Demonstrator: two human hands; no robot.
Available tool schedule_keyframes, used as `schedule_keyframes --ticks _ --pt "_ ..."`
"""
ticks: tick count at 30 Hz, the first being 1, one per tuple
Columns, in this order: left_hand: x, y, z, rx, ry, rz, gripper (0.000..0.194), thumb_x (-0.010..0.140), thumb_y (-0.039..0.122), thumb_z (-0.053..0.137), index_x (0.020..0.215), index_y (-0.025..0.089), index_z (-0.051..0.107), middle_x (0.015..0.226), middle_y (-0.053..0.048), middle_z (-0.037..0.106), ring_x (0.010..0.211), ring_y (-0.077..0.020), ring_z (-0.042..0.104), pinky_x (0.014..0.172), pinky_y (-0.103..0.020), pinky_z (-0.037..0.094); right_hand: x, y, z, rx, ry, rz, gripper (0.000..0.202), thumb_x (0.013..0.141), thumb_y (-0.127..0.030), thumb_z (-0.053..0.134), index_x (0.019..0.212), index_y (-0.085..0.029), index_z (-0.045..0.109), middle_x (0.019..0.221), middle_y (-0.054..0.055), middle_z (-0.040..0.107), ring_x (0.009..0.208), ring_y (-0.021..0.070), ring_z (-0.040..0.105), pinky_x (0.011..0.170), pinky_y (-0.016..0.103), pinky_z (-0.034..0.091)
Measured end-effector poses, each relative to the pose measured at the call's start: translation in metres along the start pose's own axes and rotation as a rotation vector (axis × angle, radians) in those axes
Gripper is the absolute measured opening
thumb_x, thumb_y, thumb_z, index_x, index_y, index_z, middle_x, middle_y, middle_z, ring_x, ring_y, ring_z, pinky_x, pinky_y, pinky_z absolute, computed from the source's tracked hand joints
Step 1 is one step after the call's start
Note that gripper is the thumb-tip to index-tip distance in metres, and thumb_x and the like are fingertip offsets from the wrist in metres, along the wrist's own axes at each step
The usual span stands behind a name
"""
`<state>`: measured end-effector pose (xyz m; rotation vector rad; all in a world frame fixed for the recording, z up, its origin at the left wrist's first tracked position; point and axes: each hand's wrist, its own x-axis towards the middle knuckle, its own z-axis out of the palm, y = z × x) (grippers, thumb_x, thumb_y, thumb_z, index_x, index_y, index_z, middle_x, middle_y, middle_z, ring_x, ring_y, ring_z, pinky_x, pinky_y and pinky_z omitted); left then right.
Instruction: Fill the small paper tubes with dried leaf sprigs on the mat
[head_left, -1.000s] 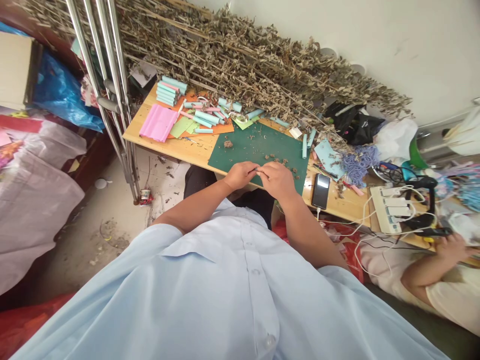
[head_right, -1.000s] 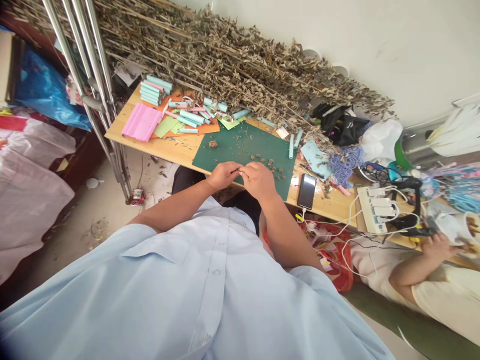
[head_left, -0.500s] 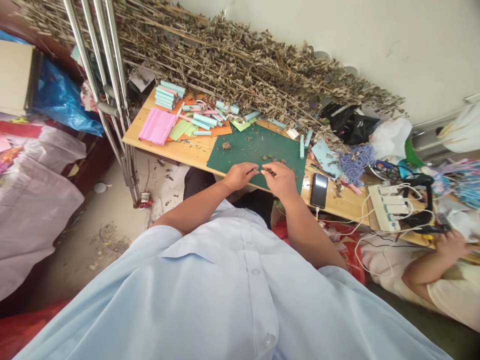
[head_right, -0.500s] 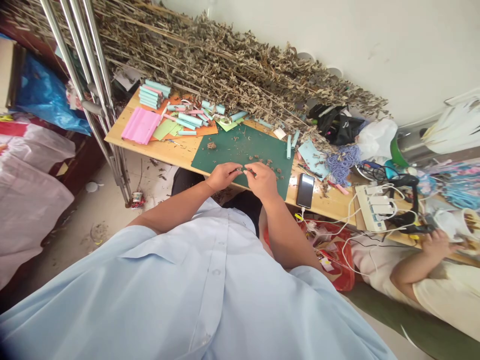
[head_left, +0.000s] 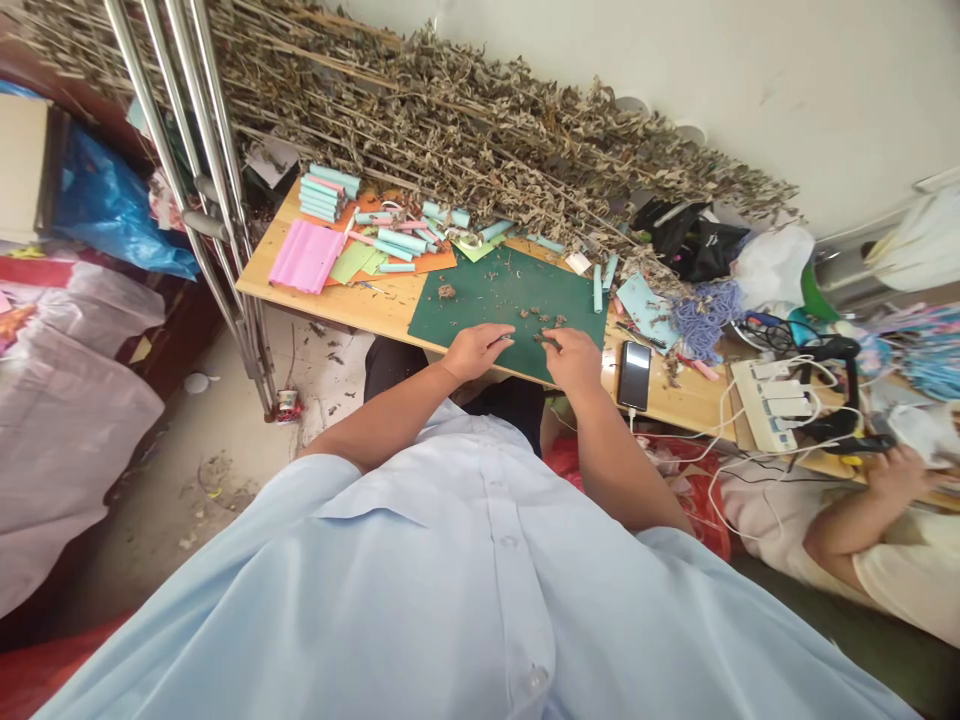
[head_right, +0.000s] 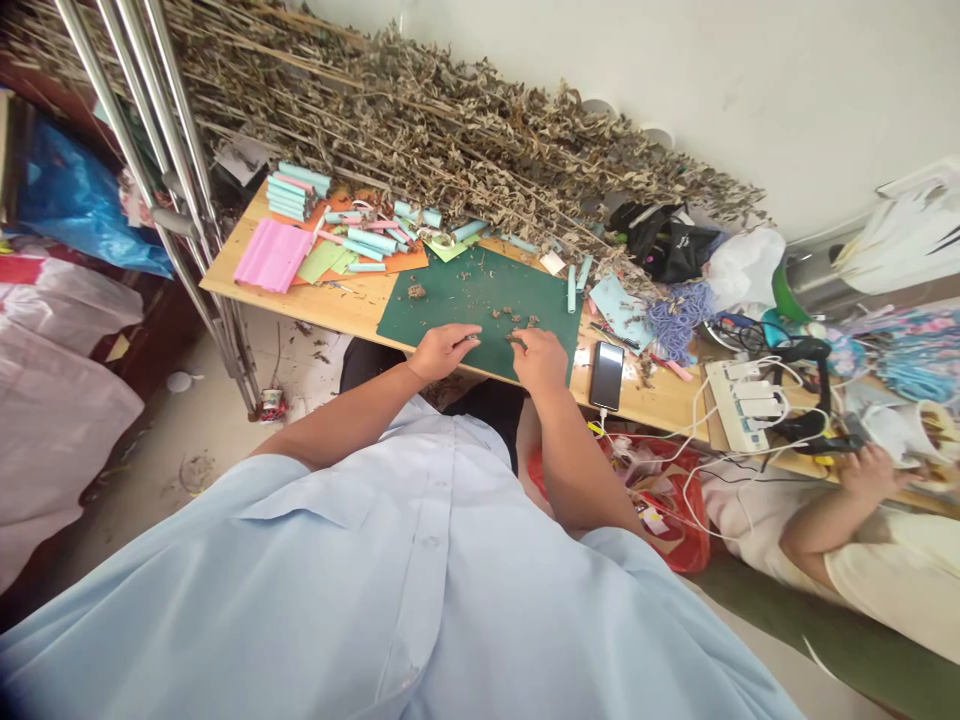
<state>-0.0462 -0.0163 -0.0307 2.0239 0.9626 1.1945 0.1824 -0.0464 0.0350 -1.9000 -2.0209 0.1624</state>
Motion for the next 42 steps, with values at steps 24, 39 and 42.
schedule_keyframes --ticks 24,39,42 --pt "0.001 -0.002 -0.001 -0.012 -0.044 -0.021 0.033 0.104 0.037 0.061 0.127 0.017 0.074 0.121 -0.012 0.078 0.113 -0.0218 0.074 0.104 -0.035 0.057 0.012 -0.039 0.002 0.308 0.059 -0.149 0.019 0.096 -0.029 0.058 0.095 -0.025 0.076 0.102 0.006 0.078 0.100 0.0257 0.070 0.098 0.045 0.051" --pt "0.001 0.003 -0.006 -0.064 -0.089 -0.021 0.037 0.106 0.034 0.053 0.134 0.018 0.070 0.126 -0.011 0.076 0.116 -0.0217 0.072 0.102 -0.033 0.055 0.009 -0.068 -0.002 0.129 -0.024 -0.285 0.020 0.099 -0.024 0.055 0.094 -0.025 0.074 0.103 0.008 0.078 0.101 0.0284 0.067 0.096 0.045 0.052" --pt "0.001 0.002 -0.005 -0.043 -0.099 -0.030 0.036 0.106 0.034 0.052 0.132 0.017 0.071 0.121 -0.011 0.077 0.113 -0.0216 0.073 0.100 -0.033 0.056 0.011 -0.072 -0.008 0.134 -0.087 -0.248 0.021 0.099 -0.025 0.055 0.095 -0.025 0.075 0.105 0.008 0.077 0.104 0.0285 0.066 0.098 0.045 0.051"
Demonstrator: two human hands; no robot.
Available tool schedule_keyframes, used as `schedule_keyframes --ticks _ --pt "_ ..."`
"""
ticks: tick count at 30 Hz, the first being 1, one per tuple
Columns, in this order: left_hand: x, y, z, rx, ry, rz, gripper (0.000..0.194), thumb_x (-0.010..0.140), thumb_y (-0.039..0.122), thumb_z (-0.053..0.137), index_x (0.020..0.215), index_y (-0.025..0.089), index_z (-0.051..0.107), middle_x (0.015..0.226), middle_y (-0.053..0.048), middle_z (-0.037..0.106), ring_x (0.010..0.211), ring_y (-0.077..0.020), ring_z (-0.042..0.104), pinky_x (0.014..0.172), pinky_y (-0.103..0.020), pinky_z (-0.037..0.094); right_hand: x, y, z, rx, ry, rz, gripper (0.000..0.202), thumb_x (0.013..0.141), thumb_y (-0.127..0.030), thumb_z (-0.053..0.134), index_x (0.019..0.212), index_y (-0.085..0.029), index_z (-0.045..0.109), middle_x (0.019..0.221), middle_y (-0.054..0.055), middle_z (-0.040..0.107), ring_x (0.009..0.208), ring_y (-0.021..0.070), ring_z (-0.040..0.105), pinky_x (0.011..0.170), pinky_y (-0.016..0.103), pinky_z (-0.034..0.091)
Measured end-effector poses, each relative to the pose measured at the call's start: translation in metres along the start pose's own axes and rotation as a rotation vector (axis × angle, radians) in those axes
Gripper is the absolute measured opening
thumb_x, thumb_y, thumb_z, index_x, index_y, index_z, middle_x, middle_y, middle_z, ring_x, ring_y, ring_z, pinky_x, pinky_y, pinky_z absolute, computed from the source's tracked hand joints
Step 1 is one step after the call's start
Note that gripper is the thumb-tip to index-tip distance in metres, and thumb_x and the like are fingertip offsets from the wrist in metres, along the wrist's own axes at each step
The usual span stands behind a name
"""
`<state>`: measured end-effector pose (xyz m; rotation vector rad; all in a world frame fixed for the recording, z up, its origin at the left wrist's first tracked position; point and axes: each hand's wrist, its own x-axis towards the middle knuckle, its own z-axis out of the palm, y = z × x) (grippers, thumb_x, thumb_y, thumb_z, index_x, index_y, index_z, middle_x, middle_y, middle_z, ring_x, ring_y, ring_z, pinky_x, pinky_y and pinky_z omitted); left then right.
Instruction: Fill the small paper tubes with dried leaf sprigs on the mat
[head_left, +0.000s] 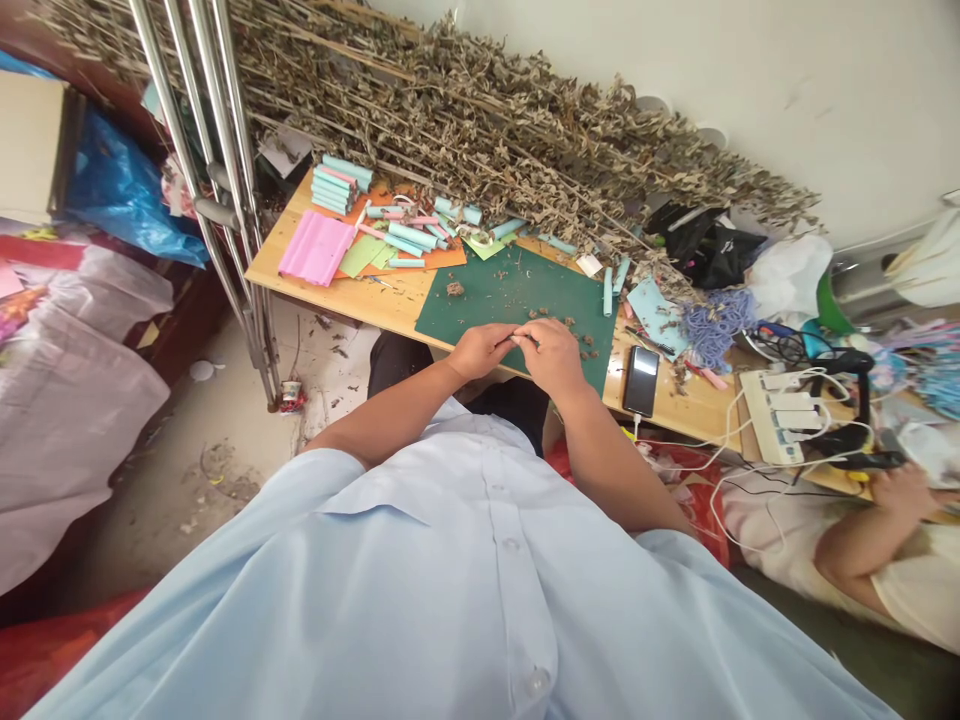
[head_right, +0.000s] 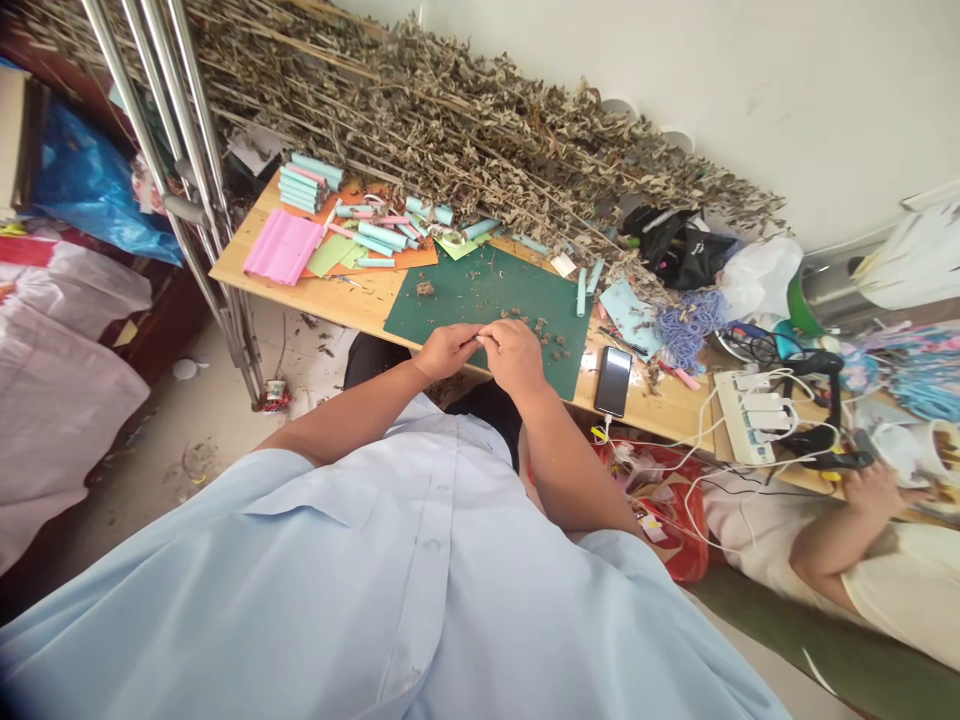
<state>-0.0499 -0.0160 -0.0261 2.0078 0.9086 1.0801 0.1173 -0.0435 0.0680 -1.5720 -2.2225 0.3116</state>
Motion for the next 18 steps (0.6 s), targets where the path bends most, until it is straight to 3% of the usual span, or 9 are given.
schedule_keyframes --ticks 5,12,18 --pt "0.000 0.000 0.000 0.018 -0.009 -0.003 0.034 0.106 0.032 0.052 0.129 0.017 0.071 0.122 -0.011 0.077 0.112 -0.0214 0.073 0.100 -0.033 0.055 0.001 0.005 -0.004 0.033 -0.044 -0.047 0.018 0.096 -0.026 0.059 0.102 -0.025 0.076 0.109 0.009 0.076 0.108 0.0291 0.066 0.100 0.047 0.052" --pt "0.000 0.000 0.000 0.023 0.006 -0.003 0.036 0.107 0.038 0.053 0.128 0.017 0.072 0.115 -0.011 0.078 0.107 -0.0211 0.073 0.097 -0.031 0.055 0.002 0.010 0.000 -0.019 -0.041 -0.106 0.026 0.100 -0.021 0.050 0.100 -0.022 0.076 0.108 0.011 0.077 0.106 0.0282 0.067 0.098 0.044 0.051" --pt "0.000 -0.001 0.000 0.040 0.004 0.012 0.038 0.107 0.040 0.050 0.127 0.017 0.073 0.115 -0.012 0.078 0.106 -0.0220 0.073 0.096 -0.033 0.056 0.004 0.005 -0.003 -0.056 -0.037 -0.009 0.018 0.097 -0.023 0.056 0.096 -0.023 0.074 0.096 0.009 0.077 0.096 0.0284 0.066 0.092 0.042 0.050"
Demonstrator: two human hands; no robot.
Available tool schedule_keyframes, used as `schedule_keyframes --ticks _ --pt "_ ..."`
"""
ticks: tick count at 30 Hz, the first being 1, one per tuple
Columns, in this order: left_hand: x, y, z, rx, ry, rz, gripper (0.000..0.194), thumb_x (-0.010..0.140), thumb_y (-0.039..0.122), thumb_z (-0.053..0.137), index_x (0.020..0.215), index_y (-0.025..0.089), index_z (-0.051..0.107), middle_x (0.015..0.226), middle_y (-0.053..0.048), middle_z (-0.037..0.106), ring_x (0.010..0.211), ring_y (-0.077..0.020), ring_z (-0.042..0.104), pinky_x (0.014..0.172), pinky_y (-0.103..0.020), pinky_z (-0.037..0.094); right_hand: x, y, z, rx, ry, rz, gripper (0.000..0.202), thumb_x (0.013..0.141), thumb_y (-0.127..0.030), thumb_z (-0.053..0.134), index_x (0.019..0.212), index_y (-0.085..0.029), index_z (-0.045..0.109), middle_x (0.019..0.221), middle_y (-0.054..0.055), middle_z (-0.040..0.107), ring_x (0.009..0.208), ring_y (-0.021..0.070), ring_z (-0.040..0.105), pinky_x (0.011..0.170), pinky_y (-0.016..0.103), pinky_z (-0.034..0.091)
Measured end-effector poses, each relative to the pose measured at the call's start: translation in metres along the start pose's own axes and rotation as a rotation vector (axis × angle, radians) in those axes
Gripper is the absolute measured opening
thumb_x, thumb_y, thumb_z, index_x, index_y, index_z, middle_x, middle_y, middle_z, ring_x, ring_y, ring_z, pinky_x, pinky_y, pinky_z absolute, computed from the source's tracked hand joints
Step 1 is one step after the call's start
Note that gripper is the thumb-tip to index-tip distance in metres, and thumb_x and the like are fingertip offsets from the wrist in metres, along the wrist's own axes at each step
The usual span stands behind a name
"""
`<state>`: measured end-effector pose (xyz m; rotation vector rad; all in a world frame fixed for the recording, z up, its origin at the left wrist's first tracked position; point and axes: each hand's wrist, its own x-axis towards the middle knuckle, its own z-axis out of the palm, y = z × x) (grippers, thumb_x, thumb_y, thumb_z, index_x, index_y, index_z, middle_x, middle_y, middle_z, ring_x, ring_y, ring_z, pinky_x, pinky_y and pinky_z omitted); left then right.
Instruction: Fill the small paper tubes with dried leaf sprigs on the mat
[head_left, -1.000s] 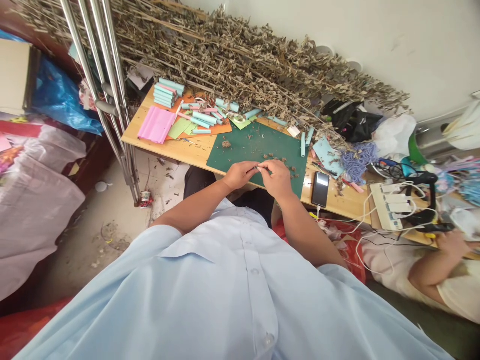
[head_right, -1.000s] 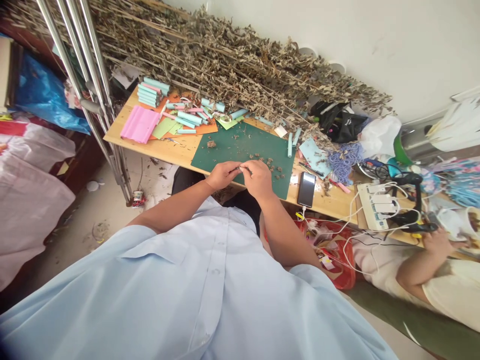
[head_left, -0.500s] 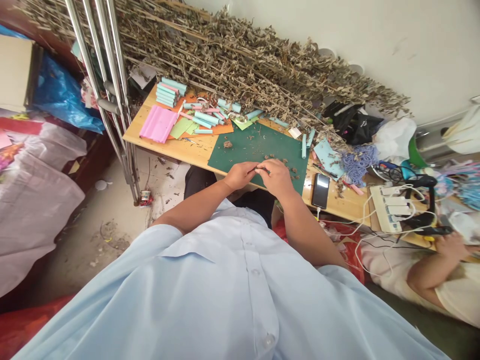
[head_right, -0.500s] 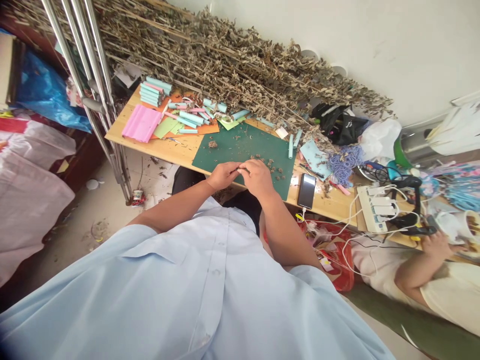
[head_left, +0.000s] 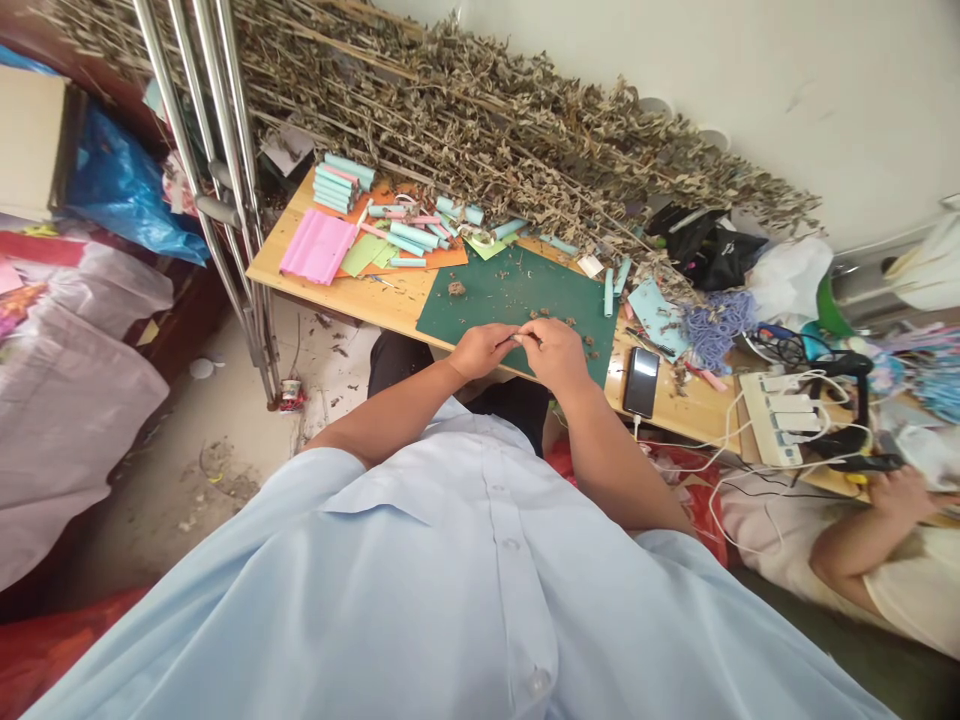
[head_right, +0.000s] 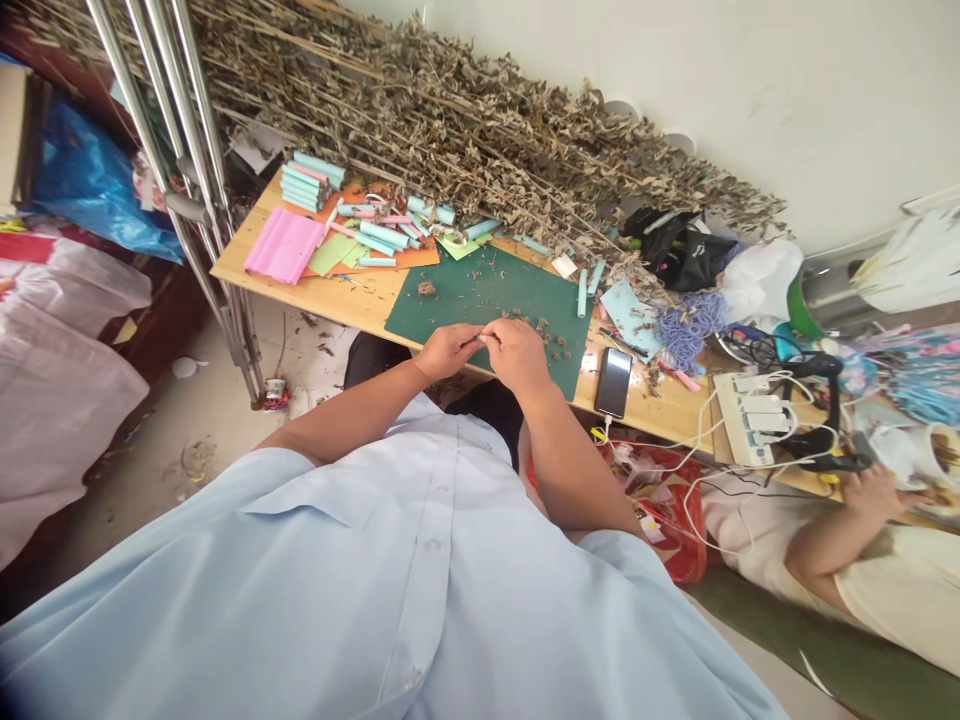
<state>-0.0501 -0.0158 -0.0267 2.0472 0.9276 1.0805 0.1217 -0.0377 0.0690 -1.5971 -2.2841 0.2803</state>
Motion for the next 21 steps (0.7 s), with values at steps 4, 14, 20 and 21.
schedule_keyframes --ticks 4,14,20,21 --pt "0.000 0.002 -0.001 -0.018 0.001 0.002 0.038 0.107 0.039 0.051 0.129 0.017 0.072 0.115 -0.012 0.078 0.106 -0.0221 0.073 0.097 -0.033 0.056 -0.001 -0.001 -0.001 -0.020 -0.014 -0.022 0.021 0.098 -0.024 0.054 0.093 -0.024 0.074 0.098 0.009 0.077 0.099 0.0287 0.066 0.093 0.042 0.050" --pt "-0.001 -0.006 0.004 -0.025 0.023 0.005 0.034 0.104 0.031 0.054 0.130 0.019 0.072 0.118 -0.010 0.078 0.110 -0.0214 0.073 0.099 -0.034 0.056 -0.013 -0.003 0.001 -0.070 0.021 -0.145 0.034 0.106 -0.032 0.045 0.102 -0.022 0.078 0.114 0.010 0.076 0.107 0.0277 0.066 0.101 0.044 0.049" --pt "-0.001 -0.002 0.000 -0.041 0.006 0.014 0.033 0.105 0.033 0.051 0.125 0.018 0.074 0.115 -0.010 0.078 0.106 -0.0204 0.073 0.096 -0.032 0.056 -0.011 -0.010 -0.003 -0.063 -0.015 -0.088 0.030 0.103 -0.031 0.050 0.103 -0.022 0.078 0.114 0.011 0.076 0.108 0.0295 0.065 0.101 0.046 0.050" --pt "-0.001 -0.001 0.000 -0.038 0.007 0.008 0.033 0.106 0.033 0.051 0.124 0.018 0.074 0.114 -0.010 0.078 0.105 -0.0202 0.073 0.096 -0.032 0.056 -0.010 -0.010 -0.004 -0.041 -0.011 -0.075 0.028 0.103 -0.032 0.052 0.103 -0.023 0.078 0.114 0.011 0.076 0.108 0.0291 0.066 0.101 0.045 0.050"
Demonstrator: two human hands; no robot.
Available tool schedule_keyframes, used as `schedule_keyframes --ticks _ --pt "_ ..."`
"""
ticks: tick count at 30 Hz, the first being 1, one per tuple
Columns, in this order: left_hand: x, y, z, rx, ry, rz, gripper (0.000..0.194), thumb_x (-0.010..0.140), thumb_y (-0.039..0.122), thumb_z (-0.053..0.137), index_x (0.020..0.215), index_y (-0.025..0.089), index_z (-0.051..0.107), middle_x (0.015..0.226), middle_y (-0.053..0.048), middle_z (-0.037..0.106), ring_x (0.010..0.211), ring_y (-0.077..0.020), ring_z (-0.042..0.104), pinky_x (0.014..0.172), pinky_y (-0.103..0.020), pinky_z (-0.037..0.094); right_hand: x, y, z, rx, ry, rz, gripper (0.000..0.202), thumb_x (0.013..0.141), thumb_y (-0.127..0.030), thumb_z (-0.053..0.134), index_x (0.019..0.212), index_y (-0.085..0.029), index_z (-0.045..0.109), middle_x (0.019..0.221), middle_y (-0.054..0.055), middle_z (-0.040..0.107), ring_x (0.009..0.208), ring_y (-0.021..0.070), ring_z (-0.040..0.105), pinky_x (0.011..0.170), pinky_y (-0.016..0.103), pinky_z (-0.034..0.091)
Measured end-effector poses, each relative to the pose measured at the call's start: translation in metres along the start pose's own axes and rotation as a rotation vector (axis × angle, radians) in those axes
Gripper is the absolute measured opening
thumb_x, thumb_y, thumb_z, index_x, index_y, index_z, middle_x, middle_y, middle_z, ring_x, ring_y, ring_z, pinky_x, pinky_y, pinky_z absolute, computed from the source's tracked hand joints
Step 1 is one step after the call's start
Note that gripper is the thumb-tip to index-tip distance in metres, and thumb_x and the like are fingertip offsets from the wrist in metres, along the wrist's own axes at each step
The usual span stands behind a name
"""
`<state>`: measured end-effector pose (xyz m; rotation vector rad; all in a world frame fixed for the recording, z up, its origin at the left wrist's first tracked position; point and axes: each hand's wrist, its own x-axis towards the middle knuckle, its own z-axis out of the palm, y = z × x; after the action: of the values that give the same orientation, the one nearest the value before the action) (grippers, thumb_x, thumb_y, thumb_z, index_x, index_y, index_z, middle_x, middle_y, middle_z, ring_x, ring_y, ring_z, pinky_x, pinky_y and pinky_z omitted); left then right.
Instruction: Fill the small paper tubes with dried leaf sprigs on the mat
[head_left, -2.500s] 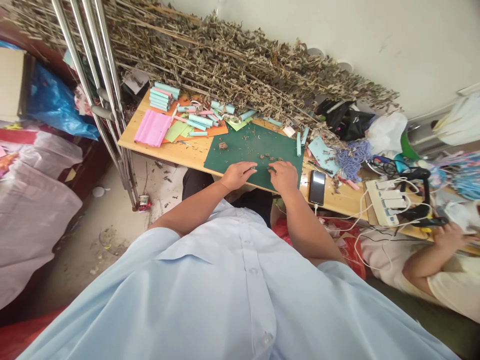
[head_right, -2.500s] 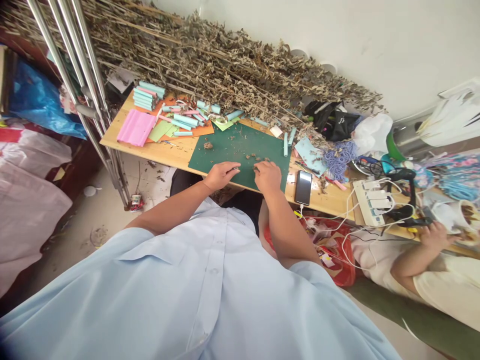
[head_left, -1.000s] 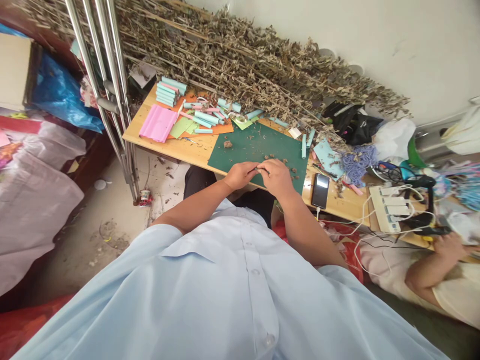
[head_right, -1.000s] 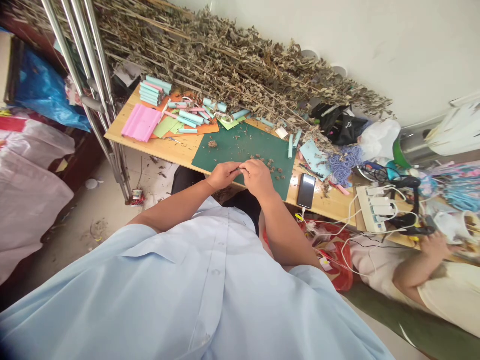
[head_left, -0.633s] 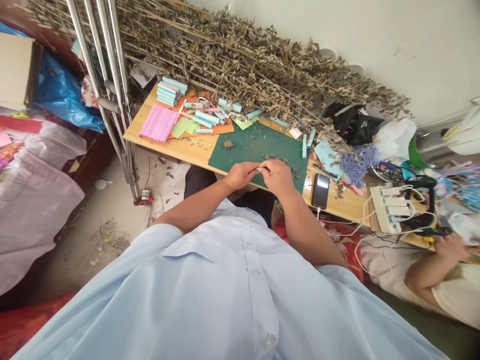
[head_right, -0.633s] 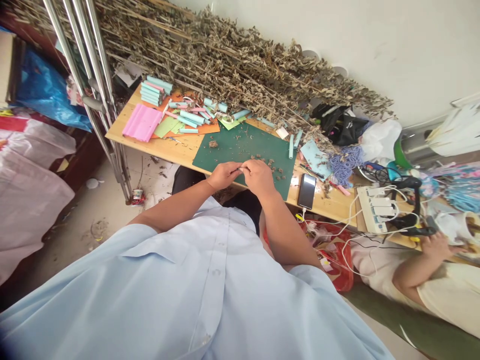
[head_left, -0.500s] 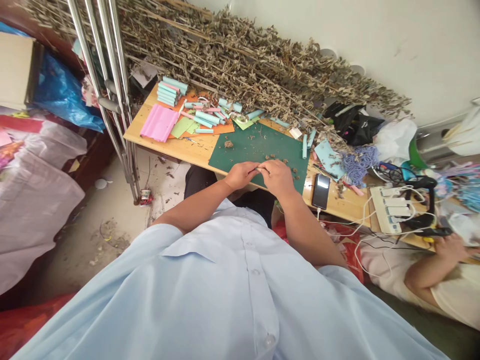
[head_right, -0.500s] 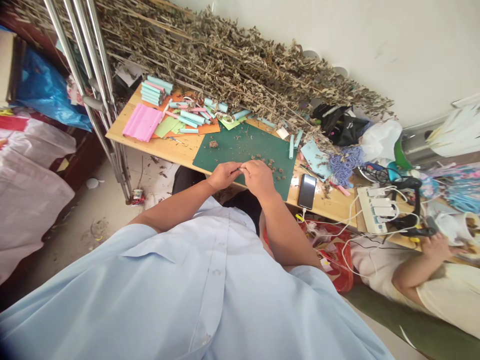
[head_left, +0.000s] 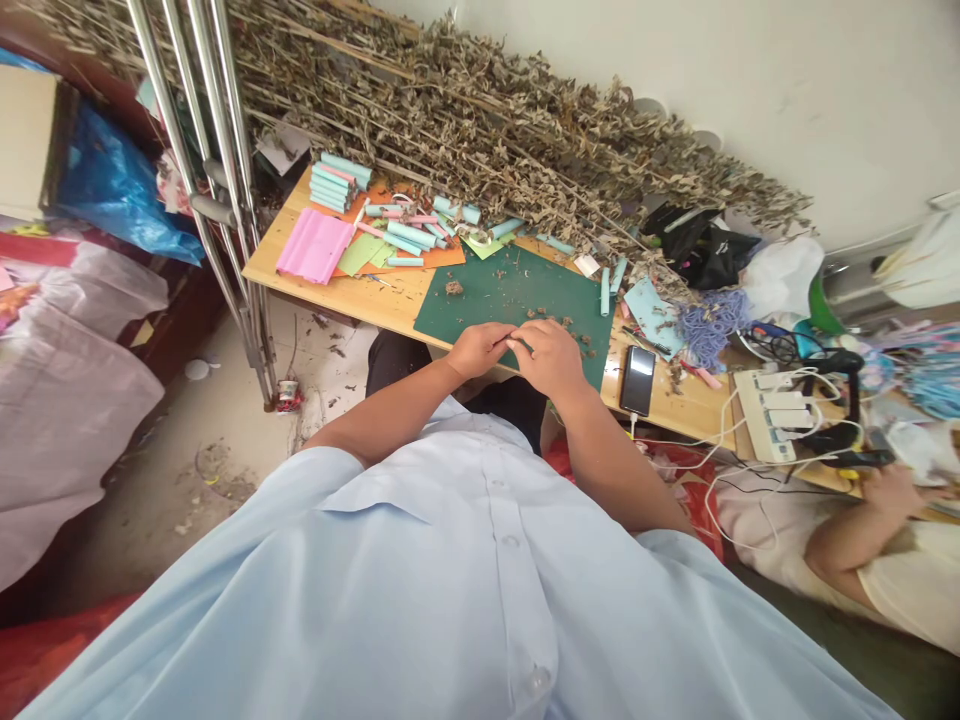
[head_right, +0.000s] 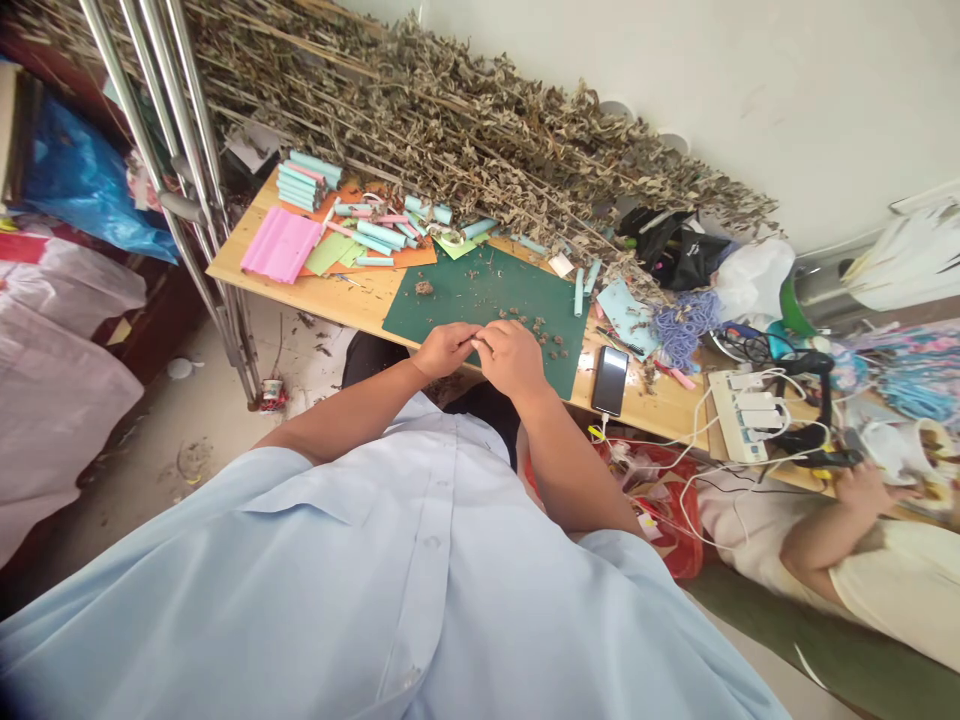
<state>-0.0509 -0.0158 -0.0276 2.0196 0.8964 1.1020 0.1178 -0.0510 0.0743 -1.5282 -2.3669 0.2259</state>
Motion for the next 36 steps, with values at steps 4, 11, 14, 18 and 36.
schedule_keyframes --ticks 4,11,14,18,36 --pt "0.001 0.001 0.000 -0.001 0.009 -0.011 0.035 0.106 0.037 0.050 0.121 0.018 0.075 0.112 -0.011 0.078 0.104 -0.0206 0.073 0.095 -0.032 0.056 -0.001 0.002 0.001 0.091 0.077 0.064 0.026 0.101 -0.031 0.053 0.107 -0.024 0.077 0.112 0.009 0.077 0.110 0.0266 0.068 0.103 0.043 0.052" --pt "0.001 0.002 -0.001 -0.020 0.004 0.002 0.033 0.106 0.036 0.051 0.118 0.018 0.075 0.113 -0.011 0.078 0.102 -0.0195 0.073 0.095 -0.032 0.056 -0.009 0.004 0.005 0.085 0.073 0.057 0.028 0.102 -0.034 0.052 0.102 -0.026 0.079 0.112 0.010 0.077 0.109 0.0271 0.069 0.101 0.044 0.054" --pt "0.001 0.002 -0.001 -0.012 0.002 0.004 0.031 0.105 0.032 0.050 0.117 0.018 0.075 0.111 -0.010 0.078 0.101 -0.0187 0.073 0.094 -0.030 0.055 -0.010 0.004 0.005 0.060 0.071 0.023 0.028 0.102 -0.034 0.052 0.102 -0.025 0.079 0.113 0.010 0.075 0.110 0.0267 0.068 0.101 0.042 0.054" --pt "0.001 0.001 -0.002 -0.015 -0.007 0.007 0.030 0.105 0.032 0.051 0.114 0.017 0.075 0.107 -0.009 0.078 0.100 -0.0187 0.072 0.091 -0.029 0.055 -0.009 0.002 0.004 0.037 0.036 0.044 0.027 0.102 -0.034 0.053 0.105 -0.025 0.078 0.113 0.010 0.075 0.109 0.0277 0.067 0.098 0.042 0.053" --pt "0.000 0.001 0.001 -0.012 0.030 -0.023 0.032 0.105 0.040 0.056 0.116 0.017 0.075 0.112 -0.011 0.078 0.102 -0.0202 0.072 0.094 -0.031 0.055 -0.011 0.011 0.007 0.286 0.181 0.175 0.016 0.093 -0.032 0.062 0.096 -0.024 0.076 0.096 0.006 0.076 0.085 0.0231 0.069 0.083 0.039 0.056"
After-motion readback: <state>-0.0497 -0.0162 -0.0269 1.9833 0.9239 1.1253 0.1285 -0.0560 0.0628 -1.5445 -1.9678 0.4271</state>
